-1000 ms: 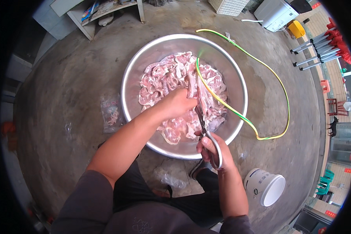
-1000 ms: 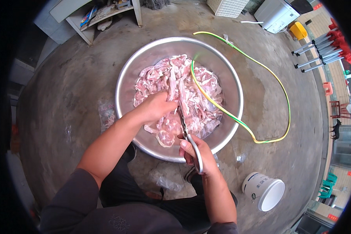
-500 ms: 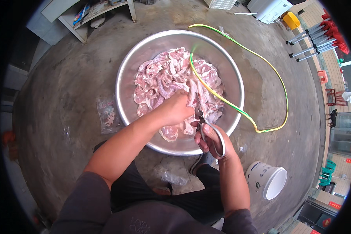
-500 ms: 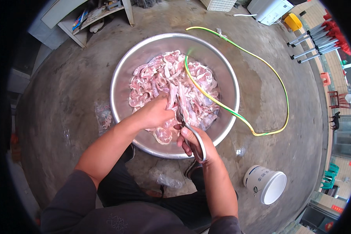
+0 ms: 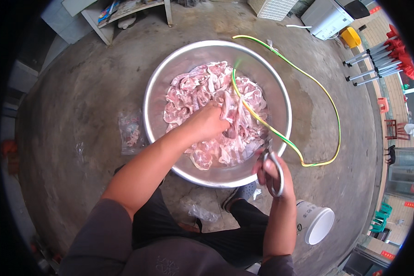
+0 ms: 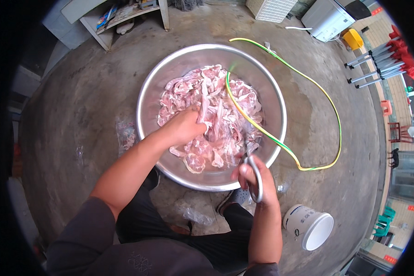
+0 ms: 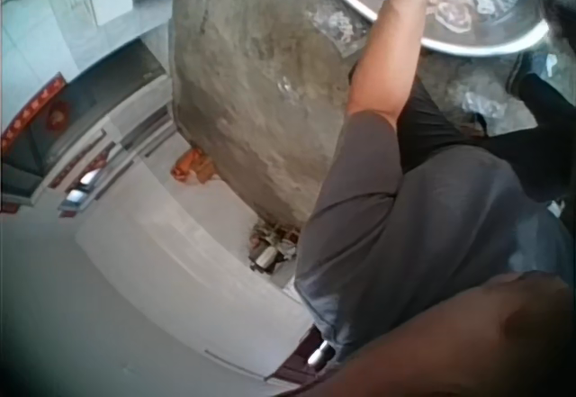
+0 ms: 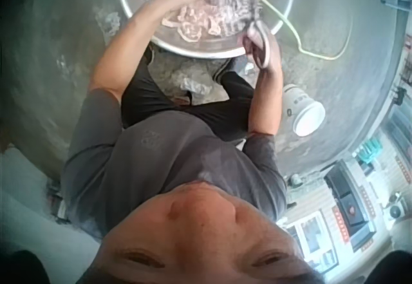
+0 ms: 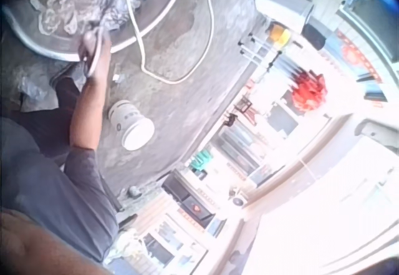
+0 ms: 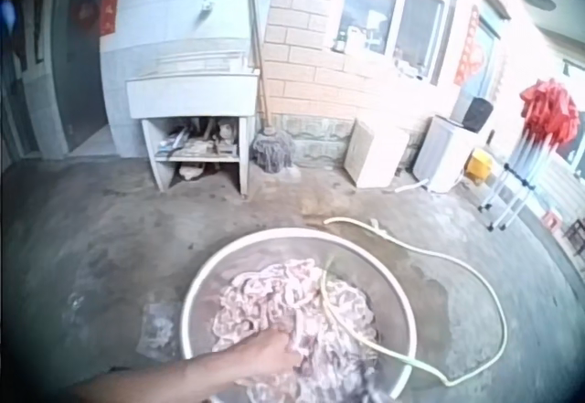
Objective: The person uses kitchen shears to trim fat and connective tissue from pieces of raw meat in a large metal bowl. They pick up individual pieces, cut away excess parts, and return the trimmed meat to the bowl.
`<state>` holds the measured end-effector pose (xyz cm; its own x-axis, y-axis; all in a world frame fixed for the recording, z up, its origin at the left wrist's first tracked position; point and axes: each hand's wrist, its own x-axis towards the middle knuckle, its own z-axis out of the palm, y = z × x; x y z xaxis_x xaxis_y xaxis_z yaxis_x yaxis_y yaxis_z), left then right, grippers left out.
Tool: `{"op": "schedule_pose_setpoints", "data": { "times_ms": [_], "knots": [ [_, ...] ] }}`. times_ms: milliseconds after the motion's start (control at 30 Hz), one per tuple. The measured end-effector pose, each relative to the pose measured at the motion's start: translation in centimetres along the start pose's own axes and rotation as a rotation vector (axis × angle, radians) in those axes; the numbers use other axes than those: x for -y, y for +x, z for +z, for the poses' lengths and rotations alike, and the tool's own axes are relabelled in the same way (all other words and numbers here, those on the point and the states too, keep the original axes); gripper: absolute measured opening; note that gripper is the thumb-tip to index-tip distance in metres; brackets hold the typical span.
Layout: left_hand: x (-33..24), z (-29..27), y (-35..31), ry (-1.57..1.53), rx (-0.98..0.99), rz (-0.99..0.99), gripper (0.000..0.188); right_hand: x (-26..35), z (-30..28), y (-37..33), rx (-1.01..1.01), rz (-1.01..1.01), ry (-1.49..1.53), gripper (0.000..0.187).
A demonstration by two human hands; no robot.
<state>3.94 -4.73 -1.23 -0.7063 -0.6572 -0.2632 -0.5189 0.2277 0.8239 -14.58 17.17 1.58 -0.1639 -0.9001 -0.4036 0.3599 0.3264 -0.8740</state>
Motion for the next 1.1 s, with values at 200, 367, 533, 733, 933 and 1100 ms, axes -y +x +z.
{"op": "schedule_pose_setpoints", "data": {
  "times_ms": [200,367,533,733,933,1100],
  "knots": [
    [-2.9,3.8,-2.3,-0.050,0.154,0.166,0.038,-0.8,2.6,3.3,-0.334,-0.201,-0.108,0.054],
    [-4.0,4.5,-3.2,-0.078,0.209,0.151,0.037,-0.8,2.2,3.8,-0.354,-0.060,0.112,0.036],
    [-2.6,6.0,-2.8,-0.165,0.137,0.159,0.033,-0.9,2.1,3.4,-0.312,0.022,0.400,0.021],
    [-3.1,6.1,-2.8,-0.483,0.248,-0.009,0.031,-1.6,2.1,3.2,-0.361,0.028,0.438,0.025],
    [-2.8,6.9,-2.6,-0.311,0.081,0.103,0.027,-2.3,1.9,3.5,-0.394,0.002,0.635,0.032],
    [-3.7,6.3,-2.8,-0.260,0.156,0.073,0.023,-1.2,2.0,3.4,-0.447,-0.021,0.482,0.042]
  ]
}}
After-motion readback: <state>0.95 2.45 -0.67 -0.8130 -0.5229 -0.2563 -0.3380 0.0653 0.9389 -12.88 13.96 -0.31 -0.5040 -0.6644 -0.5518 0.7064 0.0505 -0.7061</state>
